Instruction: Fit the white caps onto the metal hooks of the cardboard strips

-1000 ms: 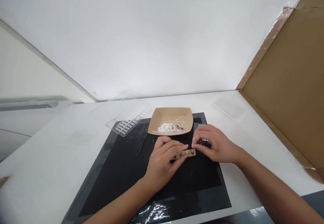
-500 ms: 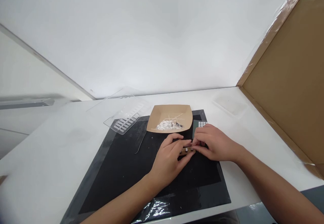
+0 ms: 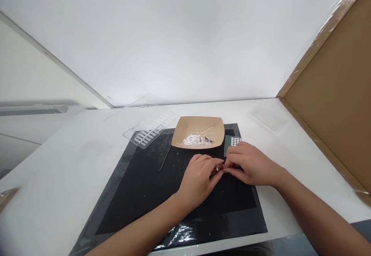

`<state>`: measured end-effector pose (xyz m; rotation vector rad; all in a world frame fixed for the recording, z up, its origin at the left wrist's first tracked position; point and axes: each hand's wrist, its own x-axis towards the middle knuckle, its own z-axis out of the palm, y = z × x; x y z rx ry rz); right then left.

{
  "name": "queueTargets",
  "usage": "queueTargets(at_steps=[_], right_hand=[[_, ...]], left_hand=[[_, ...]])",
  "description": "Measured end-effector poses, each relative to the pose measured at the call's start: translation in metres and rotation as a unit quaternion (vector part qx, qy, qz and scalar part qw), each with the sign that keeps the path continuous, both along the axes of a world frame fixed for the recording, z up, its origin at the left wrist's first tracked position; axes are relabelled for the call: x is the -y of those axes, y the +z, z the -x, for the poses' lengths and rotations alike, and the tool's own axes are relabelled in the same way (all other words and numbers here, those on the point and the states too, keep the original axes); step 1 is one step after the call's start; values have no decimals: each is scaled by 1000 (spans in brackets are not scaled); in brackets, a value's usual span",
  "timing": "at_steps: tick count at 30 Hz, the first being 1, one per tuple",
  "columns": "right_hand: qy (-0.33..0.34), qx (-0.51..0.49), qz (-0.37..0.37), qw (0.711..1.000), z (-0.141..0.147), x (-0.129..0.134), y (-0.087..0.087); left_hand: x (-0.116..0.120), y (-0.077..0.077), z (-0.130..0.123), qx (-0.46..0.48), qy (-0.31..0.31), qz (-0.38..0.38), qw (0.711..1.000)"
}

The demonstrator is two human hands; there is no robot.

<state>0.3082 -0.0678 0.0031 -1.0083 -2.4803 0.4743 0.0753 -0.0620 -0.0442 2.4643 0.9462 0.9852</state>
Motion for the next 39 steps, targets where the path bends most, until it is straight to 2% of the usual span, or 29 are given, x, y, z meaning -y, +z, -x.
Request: queueTargets(at_steps=[9, 19, 31, 39], right_hand=[[-21, -10, -10, 1000, -2, -1, 6], [-10, 34, -22, 999, 4, 1, 2], [0, 25, -1, 1000, 2, -1, 2], [25, 29, -44, 998, -1, -3, -5]], left_hand=[[0, 1, -1, 6, 8, 8, 1000], [-1, 1, -1, 8, 4, 29, 1000], [1, -2, -1, 31, 8, 34, 999], [1, -3, -2, 37, 21, 63, 997]])
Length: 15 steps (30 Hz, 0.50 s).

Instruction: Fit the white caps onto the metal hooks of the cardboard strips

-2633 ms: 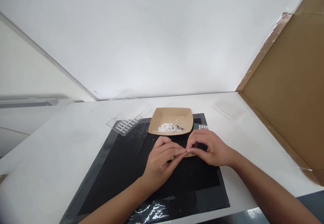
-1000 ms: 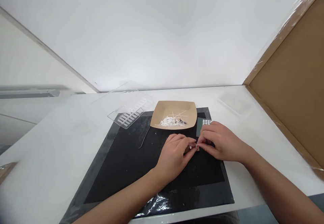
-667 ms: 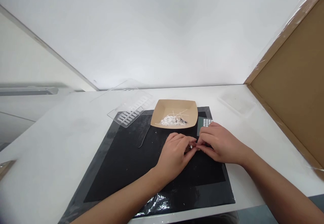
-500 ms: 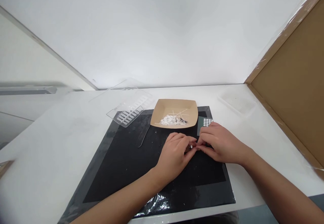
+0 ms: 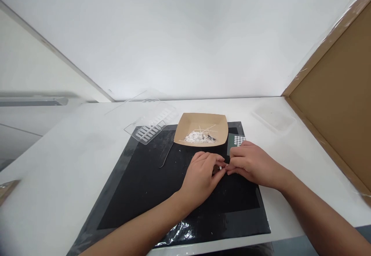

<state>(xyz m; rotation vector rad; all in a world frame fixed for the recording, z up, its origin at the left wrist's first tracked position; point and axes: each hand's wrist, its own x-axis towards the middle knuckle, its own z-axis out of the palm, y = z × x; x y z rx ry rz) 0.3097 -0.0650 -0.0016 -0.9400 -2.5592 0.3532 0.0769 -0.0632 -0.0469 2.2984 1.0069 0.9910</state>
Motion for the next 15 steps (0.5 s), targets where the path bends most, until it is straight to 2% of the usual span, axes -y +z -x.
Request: queueTargets(at_steps=[4, 9, 15], right_hand=[[14, -19, 45, 999, -5, -2, 2], [-25, -65, 91, 993, -12, -7, 5], [-27, -74, 130, 988, -12, -12, -1]], left_hand=[[0, 0, 0, 1, -1, -2, 1000], [-1, 0, 0, -1, 1, 1, 1000], [-1, 2, 0, -10, -2, 3, 1000]])
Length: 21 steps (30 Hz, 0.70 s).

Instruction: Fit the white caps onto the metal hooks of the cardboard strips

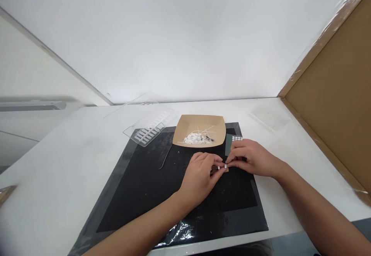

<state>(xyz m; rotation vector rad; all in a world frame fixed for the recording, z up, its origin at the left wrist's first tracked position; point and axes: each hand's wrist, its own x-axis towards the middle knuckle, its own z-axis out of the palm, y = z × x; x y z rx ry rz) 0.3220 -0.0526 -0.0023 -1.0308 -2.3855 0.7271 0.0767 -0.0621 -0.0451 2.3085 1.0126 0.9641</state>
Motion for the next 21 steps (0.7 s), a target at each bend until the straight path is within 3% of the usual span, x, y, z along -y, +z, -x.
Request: queueTargets(at_steps=[7, 17, 21], right_hand=[[7, -9, 0, 1000, 3, -3, -7], [17, 50, -80, 995, 9, 3, 0], [13, 75, -60, 995, 11, 5, 2]], left_hand=[[0, 1, 0, -6, 1, -3, 1000], [-1, 0, -1, -2, 2, 1, 1000], [-1, 1, -1, -12, 6, 3, 1000]])
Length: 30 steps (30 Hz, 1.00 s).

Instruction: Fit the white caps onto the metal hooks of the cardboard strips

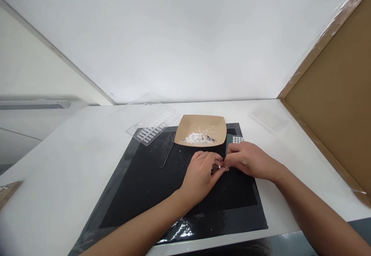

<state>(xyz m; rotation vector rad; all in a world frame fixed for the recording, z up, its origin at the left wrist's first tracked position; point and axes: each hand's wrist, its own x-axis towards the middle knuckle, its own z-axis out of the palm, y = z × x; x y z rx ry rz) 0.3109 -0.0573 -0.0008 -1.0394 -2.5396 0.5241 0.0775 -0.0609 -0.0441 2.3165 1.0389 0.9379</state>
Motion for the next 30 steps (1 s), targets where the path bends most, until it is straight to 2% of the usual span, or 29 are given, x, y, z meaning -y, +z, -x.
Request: queueTargets(at_steps=[3, 9, 15, 21, 26, 30], right_hand=[[-7, 4, 16, 1000, 0, 0, 0], [4, 11, -3, 1000, -2, -1, -3], [18, -38, 52, 998, -3, -2, -8], [11, -29, 46, 998, -4, -2, -12], [14, -60, 72, 995, -4, -3, -12], [14, -72, 85, 994, -5, -5, -11]], left_hand=[[-1, 2, 1, -13, -7, 0, 1000], [-2, 1, 3, -30, -10, -17, 999], [-3, -2, 5, -21, -15, -23, 999], [-6, -3, 7, -23, -27, -43, 998], [-7, -3, 11, -23, -36, -56, 998], [-9, 2, 20, -28, -47, -64, 996]])
